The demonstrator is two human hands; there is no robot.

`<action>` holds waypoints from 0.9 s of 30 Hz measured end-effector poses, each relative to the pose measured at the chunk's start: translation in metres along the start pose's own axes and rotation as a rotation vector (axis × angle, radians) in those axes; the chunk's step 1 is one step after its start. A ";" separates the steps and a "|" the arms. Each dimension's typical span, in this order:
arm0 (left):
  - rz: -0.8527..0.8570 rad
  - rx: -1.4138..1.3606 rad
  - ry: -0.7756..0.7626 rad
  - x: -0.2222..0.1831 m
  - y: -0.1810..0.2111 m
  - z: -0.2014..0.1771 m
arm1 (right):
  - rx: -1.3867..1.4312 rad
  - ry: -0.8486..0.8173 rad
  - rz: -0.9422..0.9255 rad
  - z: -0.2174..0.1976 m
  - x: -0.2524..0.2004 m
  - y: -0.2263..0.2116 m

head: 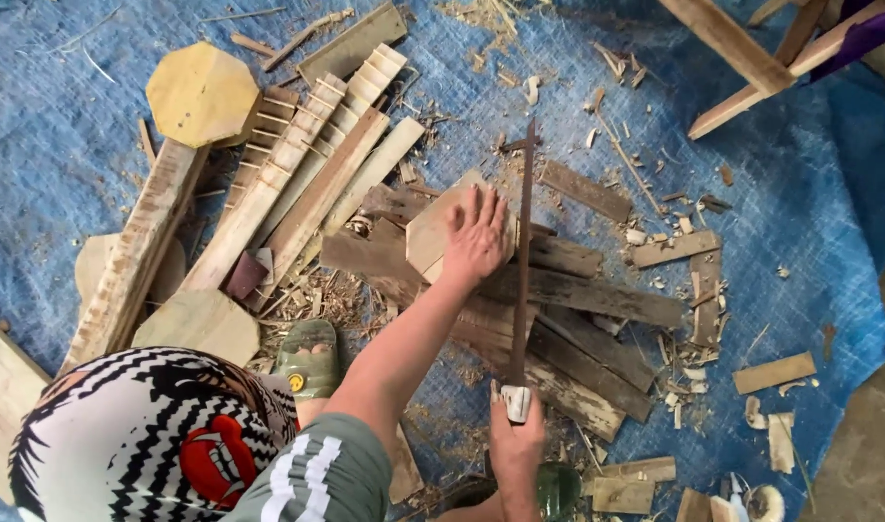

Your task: A person uses a hand saw to cut wood and then uses a metal tool to shape or pry wood pieces while working on the floor.

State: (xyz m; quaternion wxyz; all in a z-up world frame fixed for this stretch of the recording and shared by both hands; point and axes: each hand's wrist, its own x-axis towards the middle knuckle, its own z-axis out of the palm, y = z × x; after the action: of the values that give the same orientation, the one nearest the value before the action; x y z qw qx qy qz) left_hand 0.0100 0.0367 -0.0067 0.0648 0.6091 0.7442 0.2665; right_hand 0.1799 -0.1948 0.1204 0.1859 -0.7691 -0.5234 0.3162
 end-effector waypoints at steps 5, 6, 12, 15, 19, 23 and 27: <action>0.002 0.034 0.027 0.001 -0.002 0.013 | -0.031 -0.075 0.119 -0.011 -0.013 0.015; 0.003 0.058 0.014 0.001 -0.002 0.013 | -0.057 -0.067 0.130 -0.013 -0.015 0.019; 0.014 0.055 -0.018 0.001 0.000 0.006 | -0.057 -0.066 0.085 -0.023 -0.022 0.039; 0.011 0.044 0.001 -0.001 0.000 0.005 | -0.096 -0.017 0.027 -0.019 -0.023 0.060; 0.018 0.070 -0.003 -0.002 0.001 0.001 | -0.074 0.014 0.011 -0.019 -0.023 0.062; 0.051 0.094 0.061 -0.007 0.000 0.006 | -0.036 -0.057 0.067 -0.013 0.006 0.018; 0.021 0.057 -0.074 -0.001 0.003 -0.002 | -0.053 -0.121 -0.090 0.001 0.050 -0.018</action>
State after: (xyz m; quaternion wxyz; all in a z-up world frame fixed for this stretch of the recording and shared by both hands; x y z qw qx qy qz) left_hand 0.0120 0.0353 -0.0037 0.0720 0.6278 0.7421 0.2234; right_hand 0.1793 -0.1413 0.1160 0.1474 -0.7289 -0.5760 0.3393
